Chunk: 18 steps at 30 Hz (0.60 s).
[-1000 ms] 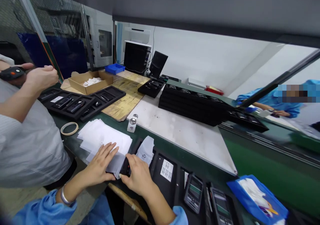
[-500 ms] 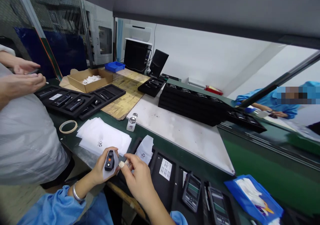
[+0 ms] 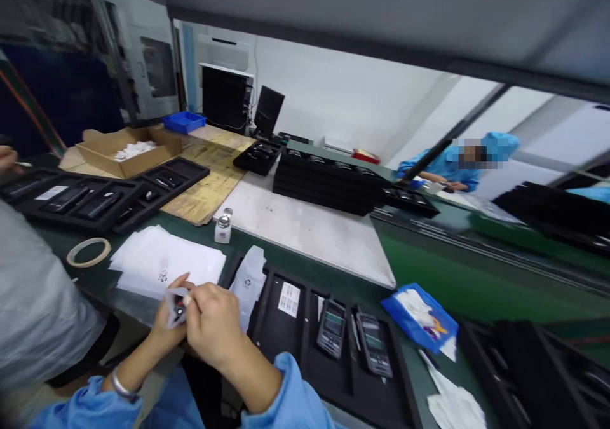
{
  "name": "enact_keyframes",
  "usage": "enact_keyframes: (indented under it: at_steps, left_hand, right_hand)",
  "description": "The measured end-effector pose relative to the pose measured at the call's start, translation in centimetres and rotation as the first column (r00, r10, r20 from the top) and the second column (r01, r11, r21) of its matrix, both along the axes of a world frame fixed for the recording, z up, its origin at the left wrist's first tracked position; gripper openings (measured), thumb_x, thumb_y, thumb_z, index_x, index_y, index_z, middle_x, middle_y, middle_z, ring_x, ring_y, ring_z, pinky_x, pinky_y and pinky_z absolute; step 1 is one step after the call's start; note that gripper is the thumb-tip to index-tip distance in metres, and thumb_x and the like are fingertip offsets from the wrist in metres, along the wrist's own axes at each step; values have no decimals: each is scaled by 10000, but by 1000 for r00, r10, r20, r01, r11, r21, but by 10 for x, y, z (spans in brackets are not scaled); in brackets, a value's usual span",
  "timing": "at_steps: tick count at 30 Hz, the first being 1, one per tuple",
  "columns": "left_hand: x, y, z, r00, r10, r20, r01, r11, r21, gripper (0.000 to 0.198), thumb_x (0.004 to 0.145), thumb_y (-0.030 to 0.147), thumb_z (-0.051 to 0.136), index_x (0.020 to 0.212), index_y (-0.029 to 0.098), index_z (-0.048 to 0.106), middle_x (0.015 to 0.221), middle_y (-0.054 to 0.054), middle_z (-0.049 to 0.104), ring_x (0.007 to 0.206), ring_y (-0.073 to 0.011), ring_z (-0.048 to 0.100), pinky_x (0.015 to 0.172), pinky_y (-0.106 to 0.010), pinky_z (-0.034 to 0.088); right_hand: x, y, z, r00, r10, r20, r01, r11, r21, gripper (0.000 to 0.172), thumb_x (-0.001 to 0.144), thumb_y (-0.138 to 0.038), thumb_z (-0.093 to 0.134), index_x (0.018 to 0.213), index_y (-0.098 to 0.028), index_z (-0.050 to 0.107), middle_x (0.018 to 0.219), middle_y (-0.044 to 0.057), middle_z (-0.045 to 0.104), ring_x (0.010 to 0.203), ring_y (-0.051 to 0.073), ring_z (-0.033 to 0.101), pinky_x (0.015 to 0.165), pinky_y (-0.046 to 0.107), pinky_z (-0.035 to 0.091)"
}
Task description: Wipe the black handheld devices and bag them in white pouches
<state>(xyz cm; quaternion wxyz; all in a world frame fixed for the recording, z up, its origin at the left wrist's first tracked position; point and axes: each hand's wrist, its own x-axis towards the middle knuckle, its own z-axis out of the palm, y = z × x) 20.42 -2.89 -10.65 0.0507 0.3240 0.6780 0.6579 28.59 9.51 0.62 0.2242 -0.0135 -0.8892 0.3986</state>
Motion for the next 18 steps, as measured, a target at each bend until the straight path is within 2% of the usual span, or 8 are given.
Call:
enact_keyframes:
  at_steps: [2,5,7,9,12,14,16,18]
  left_hand:
    - [-2,-2,-5,999,42,10,-42,999,-6,850,731,350,773,1425,231,296,1167,-77,586,925,-221,658,832,-367,559]
    - [-3,-1,-5,994,104,-27,-106,989,-105,745,731,394,764,1354,215,397,1123,-72,620,956,-248,662,857,-392,553]
    - [-1,4,4,985,155,-73,-166,969,-182,661,722,452,754,1260,193,470,1060,-76,648,914,-261,672,797,-379,560]
    - [3,18,23,981,173,-85,-190,944,-272,663,708,504,750,1230,199,477,1031,-75,668,870,-266,683,736,-356,559]
    - [16,58,60,993,93,-75,-116,896,-429,683,782,551,668,1322,231,399,1075,-79,680,896,-280,695,745,-361,547]
    - [27,97,80,993,-5,-120,-61,842,-536,691,847,559,580,1395,215,337,1183,-124,652,1033,-313,665,838,-399,523]
    - [40,140,91,975,-113,-190,-40,753,-657,753,878,544,534,1463,156,263,1290,-193,585,1157,-351,602,919,-427,478]
    - [52,181,90,950,-222,-218,-38,612,-790,815,893,521,510,1510,106,177,1275,-240,571,1138,-375,607,910,-437,463]
  right_hand:
    - [-2,-2,7,995,17,-101,-31,990,-139,193,907,-253,472,791,-201,618,734,18,624,692,149,588,666,248,426]
    - [1,4,13,982,-17,-188,-45,946,-322,196,916,-285,500,776,-196,605,708,0,608,666,136,578,646,237,434]
    - [13,18,13,978,-59,-201,-16,935,-354,197,919,-290,514,776,-191,605,693,-7,591,651,133,565,635,239,431]
    - [36,41,7,971,-132,-200,56,938,-343,179,925,-288,520,822,-187,627,730,0,601,680,139,570,657,246,437]
    - [91,84,-20,910,-375,-174,295,884,-362,172,940,-313,530,914,-191,649,809,19,631,745,154,591,700,256,456]
    - [135,110,-48,809,-580,-102,500,768,-400,205,936,-359,546,884,-187,644,764,15,625,714,157,586,672,252,461]
    - [177,128,-77,713,-700,-30,635,664,-396,259,911,-419,574,862,-175,645,723,17,621,667,164,580,621,248,465]
    - [215,137,-103,658,-753,24,707,607,-362,307,891,-462,587,844,-166,651,693,18,616,621,163,574,577,242,464]
